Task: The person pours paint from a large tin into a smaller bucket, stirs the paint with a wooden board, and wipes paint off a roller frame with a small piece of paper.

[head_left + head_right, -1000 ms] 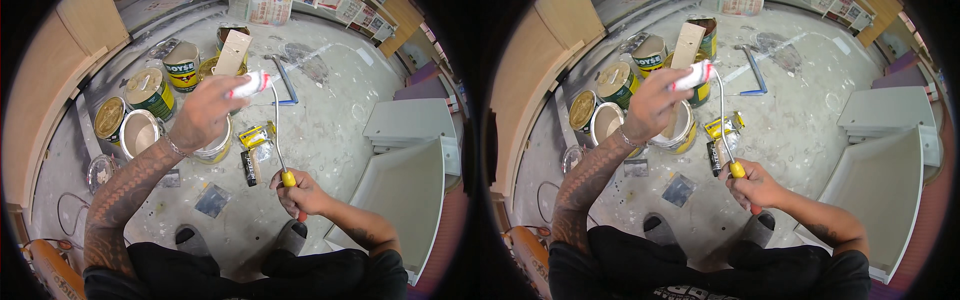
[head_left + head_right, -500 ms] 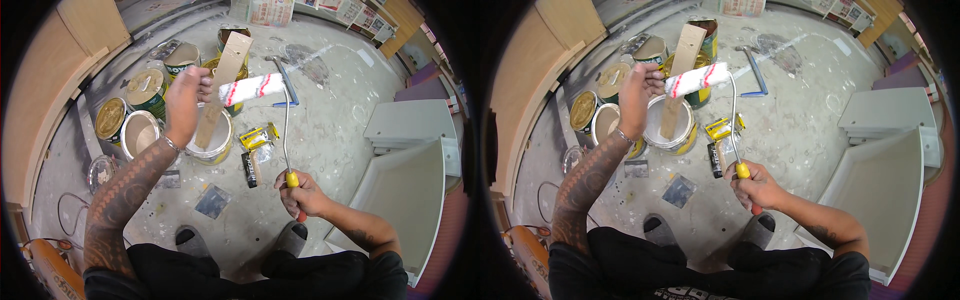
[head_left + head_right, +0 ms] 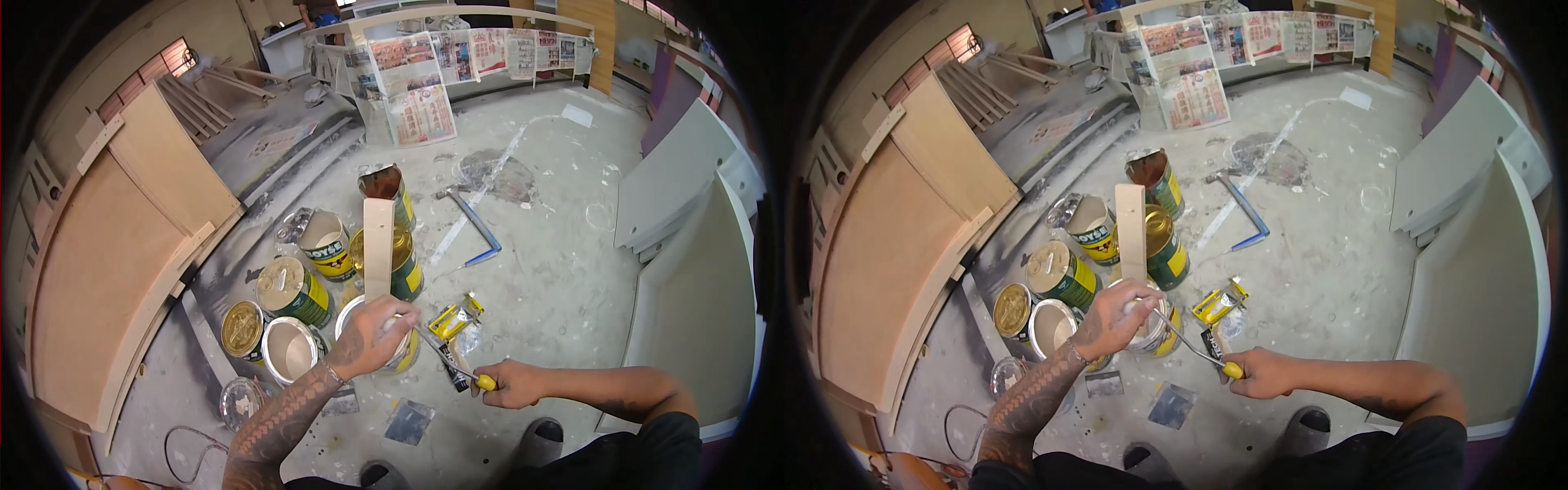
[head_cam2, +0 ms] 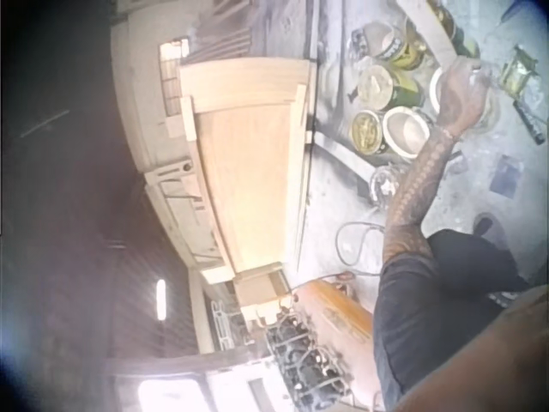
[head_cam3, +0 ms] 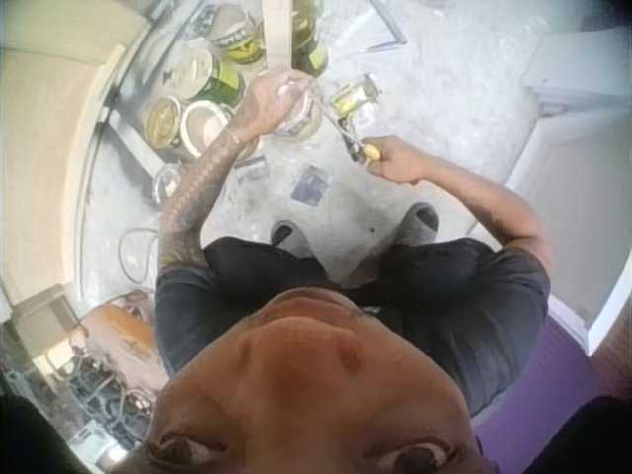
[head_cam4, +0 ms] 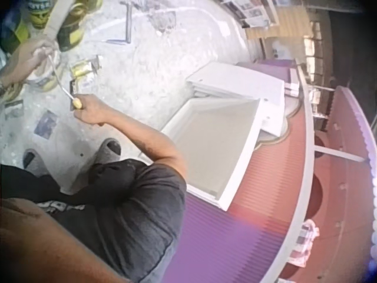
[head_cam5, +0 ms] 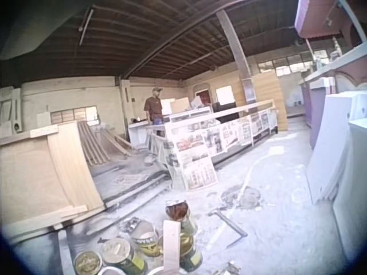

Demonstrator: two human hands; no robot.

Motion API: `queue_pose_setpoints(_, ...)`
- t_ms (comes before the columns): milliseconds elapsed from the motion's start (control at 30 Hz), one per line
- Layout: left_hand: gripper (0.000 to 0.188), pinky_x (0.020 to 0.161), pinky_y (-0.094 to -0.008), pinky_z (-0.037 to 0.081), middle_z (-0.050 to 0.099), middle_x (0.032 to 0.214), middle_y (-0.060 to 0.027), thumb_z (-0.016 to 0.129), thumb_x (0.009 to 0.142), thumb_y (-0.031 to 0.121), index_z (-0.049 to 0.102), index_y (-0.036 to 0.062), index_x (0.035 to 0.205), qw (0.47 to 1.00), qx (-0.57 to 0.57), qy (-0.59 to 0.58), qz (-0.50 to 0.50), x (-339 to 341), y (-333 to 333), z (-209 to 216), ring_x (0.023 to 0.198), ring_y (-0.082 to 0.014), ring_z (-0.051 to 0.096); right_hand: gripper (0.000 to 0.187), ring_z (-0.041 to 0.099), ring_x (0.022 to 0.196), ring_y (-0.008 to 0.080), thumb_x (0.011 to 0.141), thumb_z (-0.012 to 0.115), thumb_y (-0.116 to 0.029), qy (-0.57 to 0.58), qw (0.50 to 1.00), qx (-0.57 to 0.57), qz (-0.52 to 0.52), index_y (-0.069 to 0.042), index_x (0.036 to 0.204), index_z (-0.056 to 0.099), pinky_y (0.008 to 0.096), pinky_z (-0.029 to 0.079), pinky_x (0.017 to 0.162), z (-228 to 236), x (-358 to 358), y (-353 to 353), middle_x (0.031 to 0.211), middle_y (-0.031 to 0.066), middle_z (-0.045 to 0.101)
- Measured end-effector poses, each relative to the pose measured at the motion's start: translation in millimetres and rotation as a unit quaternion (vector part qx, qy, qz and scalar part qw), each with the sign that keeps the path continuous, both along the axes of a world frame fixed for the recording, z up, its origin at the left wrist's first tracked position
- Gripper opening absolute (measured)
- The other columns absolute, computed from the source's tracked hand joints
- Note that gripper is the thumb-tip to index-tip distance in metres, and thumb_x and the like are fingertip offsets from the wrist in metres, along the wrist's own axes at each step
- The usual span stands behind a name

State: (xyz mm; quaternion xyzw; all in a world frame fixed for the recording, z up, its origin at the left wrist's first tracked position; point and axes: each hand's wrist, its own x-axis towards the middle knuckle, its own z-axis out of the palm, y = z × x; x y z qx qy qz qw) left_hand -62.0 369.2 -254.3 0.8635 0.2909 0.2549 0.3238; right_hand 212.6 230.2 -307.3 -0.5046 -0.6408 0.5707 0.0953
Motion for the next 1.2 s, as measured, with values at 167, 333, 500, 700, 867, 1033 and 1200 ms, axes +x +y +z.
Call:
queue_pose_setpoints(167,0.029,0.062,-0.0259,0.050,0.065,0.081,-0.0032,0.052,0.105,0.026,0.063,0.0039,0.121,0.987,0.064,-0.077,0.123,-1.4,8.9,-2.0,0.066,-0.0078,0.060,0.012,0.059,0.064,0.0146,0.088,0.057,-0.009,0.092,0.985,0.105,-0.101,-0.008,0.099,0.063,0.0308,0.048,0.060,4.2,20.5,13.4,0.070,0.0044,0.061)
queue_pose_setpoints(333,0.034,0.082,-0.0306,0.052,0.069,0.099,-0.0111,0.054,0.104,0.026,0.057,0.0029,0.129,0.967,-0.141,-0.033,0.209,-21.9,27.0,-19.1,0.090,-0.0168,0.066,0.010,0.059,0.055,0.0164,0.086,0.058,-0.008,0.086,0.940,0.026,-0.329,-0.008,0.095,0.063,0.0343,0.049,0.055,57.6,31.6,40.7,0.062,0.0044,0.058)
queue_pose_setpoints(500,0.037,0.093,-0.0334,0.050,0.066,0.113,-0.0148,0.060,0.101,0.026,0.058,0.0000,0.126,0.973,0.082,-0.161,0.146,-2.8,17.3,13.8,0.104,-0.0228,0.064,0.019,0.060,0.053,0.0282,0.080,0.065,-0.011,-0.067,0.957,0.281,-0.021,-0.006,0.098,0.063,0.0373,0.049,0.056,24.7,44.5,33.8,0.063,0.0123,0.061)
queue_pose_setpoints(700,0.034,0.082,-0.0386,0.053,0.069,0.105,-0.0178,0.062,0.099,0.024,0.060,0.0020,0.126,0.992,-0.102,-0.009,0.070,1.5,-6.3,7.5,0.094,-0.0334,0.068,0.021,0.066,0.066,0.0400,0.080,0.066,-0.018,-0.083,0.968,0.235,-0.007,-0.007,0.098,0.062,0.0464,0.052,0.063,11.1,37.0,25.1,0.069,0.0166,0.065)
queue_pose_setpoints(867,0.054,0.097,-0.0434,0.048,0.058,0.128,-0.0270,0.063,0.097,0.018,0.044,-0.0056,0.141,0.986,0.043,-0.074,0.139,17.9,-22.0,-16.9,0.116,-0.0383,0.061,0.021,0.066,0.067,0.0409,0.083,0.066,-0.018,-0.079,0.969,0.215,-0.088,-0.007,0.100,0.061,0.0476,0.052,0.062,10.9,14.3,6.9,0.068,0.0176,0.065)
queue_pose_setpoints(1033,0.081,0.117,-0.0494,0.026,0.029,0.155,-0.0325,0.057,0.099,0.032,0.016,-0.0145,0.152,0.964,0.216,-0.070,0.138,20.3,-24.1,-18.4,0.142,-0.0467,0.034,0.029,0.065,0.060,0.0370,0.086,0.066,-0.014,-0.082,0.961,0.246,-0.094,-0.005,0.111,0.055,0.0433,0.052,0.058,3.5,-22.3,-8.6,0.065,0.0159,0.063)
queue_pose_setpoints(1200,0.076,0.120,-0.0437,0.024,0.026,0.158,-0.0303,0.043,0.105,0.037,0.013,-0.0132,0.154,0.962,-0.028,-0.231,0.143,14.0,-7.0,-11.5,0.146,-0.0410,0.031,0.030,0.066,0.064,0.0390,0.087,0.065,-0.010,-0.074,0.965,0.250,-0.029,-0.004,0.112,0.050,0.0446,0.052,0.058,16.9,-23.2,-10.9,0.070,0.0172,0.064)
